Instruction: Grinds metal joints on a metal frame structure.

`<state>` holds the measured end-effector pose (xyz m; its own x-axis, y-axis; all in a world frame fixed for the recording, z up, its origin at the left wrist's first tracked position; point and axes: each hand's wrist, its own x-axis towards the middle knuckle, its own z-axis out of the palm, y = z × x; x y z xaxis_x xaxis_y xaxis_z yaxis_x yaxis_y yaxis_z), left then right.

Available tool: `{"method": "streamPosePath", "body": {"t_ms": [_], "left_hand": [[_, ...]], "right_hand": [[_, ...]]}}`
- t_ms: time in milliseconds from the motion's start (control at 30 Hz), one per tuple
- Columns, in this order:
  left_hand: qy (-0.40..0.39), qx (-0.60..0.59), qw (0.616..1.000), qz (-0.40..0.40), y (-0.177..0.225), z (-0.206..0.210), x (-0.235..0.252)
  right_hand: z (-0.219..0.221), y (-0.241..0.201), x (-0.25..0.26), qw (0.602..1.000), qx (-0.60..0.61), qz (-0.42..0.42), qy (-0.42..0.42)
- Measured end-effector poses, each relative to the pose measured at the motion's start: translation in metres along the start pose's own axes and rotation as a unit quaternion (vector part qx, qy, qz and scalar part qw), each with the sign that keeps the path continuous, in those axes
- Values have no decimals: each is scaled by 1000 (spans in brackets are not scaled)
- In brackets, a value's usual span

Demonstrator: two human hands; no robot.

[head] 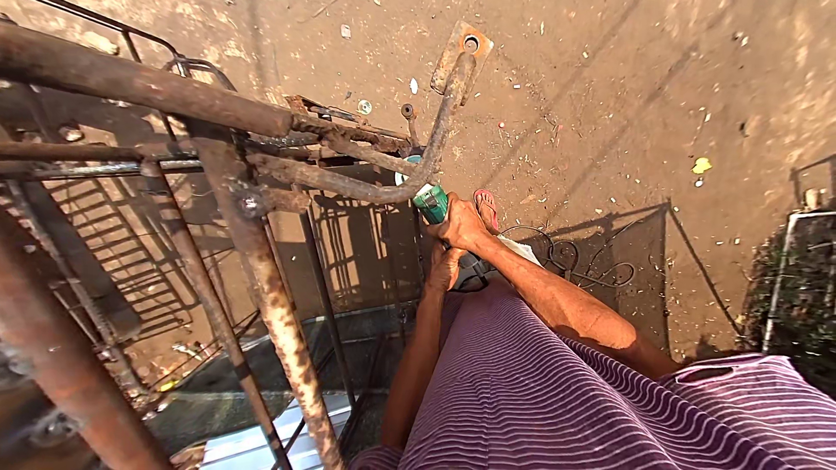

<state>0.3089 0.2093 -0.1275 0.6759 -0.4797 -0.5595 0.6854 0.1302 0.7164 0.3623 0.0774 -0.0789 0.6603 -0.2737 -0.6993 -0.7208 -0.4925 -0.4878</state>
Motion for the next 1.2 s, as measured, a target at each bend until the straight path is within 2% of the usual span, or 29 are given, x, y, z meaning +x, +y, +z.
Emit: {"method": "streamPosePath", "body": {"t_ms": [900, 1200], "left_hand": [[-15, 7, 1000, -1, -9, -4, 2], [-11, -24, 1000, -9, -5, -3, 5]], "right_hand": [[-1, 1, -4, 1000, -15, 10, 3], [-2, -5, -1, 999, -30, 17, -4]]}}
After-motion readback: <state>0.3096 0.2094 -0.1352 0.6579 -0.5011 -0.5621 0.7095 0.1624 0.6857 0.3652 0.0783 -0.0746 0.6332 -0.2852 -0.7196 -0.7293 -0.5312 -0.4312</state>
